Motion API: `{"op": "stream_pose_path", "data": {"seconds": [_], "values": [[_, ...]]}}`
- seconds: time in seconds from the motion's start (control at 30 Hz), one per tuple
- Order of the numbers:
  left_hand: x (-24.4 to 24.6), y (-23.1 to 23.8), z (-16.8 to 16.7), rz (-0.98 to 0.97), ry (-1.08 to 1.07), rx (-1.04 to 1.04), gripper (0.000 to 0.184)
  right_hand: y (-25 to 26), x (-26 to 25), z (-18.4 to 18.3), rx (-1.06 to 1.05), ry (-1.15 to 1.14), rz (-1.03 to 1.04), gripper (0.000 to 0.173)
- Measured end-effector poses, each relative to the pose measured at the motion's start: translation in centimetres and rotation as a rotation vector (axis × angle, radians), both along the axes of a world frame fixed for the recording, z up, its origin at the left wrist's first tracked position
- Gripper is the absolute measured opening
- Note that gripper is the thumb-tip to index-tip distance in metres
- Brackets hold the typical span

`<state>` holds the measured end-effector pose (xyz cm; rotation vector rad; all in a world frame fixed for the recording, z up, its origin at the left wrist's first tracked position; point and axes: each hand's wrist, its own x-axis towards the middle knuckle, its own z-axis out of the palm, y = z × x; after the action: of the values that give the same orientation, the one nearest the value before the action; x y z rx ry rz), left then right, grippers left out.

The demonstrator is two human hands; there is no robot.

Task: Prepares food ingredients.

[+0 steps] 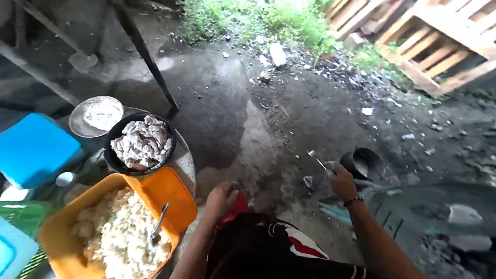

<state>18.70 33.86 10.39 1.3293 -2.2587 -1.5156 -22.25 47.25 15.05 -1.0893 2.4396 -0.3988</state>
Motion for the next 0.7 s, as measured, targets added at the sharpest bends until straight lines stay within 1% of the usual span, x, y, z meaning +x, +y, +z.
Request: {"op": "stream_pose_path", "data": {"seconds": [0.1, 0.2, 0.3, 0.4, 0.47, 0.53, 0.6, 0.67, 0.7], "values": [[-1.8, -4.7, -1.4, 0.153, -0.012, 0.005, 0.037, -10.4, -2.9, -0.6, -0.041, 0.008, 0.166, 0.033], [-3.6, -10.7, -2.9, 0.233, -0.031, 0.016, 0.036, -17.5, -5.4, -2.2, 0.028, 0.0, 0.226, 0.03], [-5.4, -17.4, -1.8, 0.255, -0.068, 0.008, 0.037, -23.0, -8.0, -3.0, 0.13, -0.015, 0.217, 0.03], [-6.3, -23.5, 0.1, 0.313, -0.06, -0.011, 0.037, -28.6, -10.8, -4.3, 0.121, -0.048, 0.237, 0.027], [-6.3, -26.8, 0.8, 0.371, -0.08, -0.028, 0.037, -33.5, -11.9, -4.5, 0.134, -0.07, 0.261, 0.026], [-5.9, -29.6, 0.9, 0.436, -0.109, -0.019, 0.039, -39.5, -12.7, -4.9, 0.153, -0.075, 0.31, 0.026], [-4.6, -31.6, 0.3, 0.507, -0.176, 0.033, 0.042, -47.0, -12.8, -6.0, 0.208, -0.062, 0.407, 0.027], [-2.9, -32.0, -0.5, 0.56, -0.297, 0.196, 0.046, -54.9, -11.7, -6.6, 0.265, -0.043, 0.532, 0.031], [-2.1, -31.5, -0.9, 0.592, -0.357, 0.295, 0.045, -58.8, -10.2, -6.4, 0.278, -0.038, 0.599, 0.033]]}}
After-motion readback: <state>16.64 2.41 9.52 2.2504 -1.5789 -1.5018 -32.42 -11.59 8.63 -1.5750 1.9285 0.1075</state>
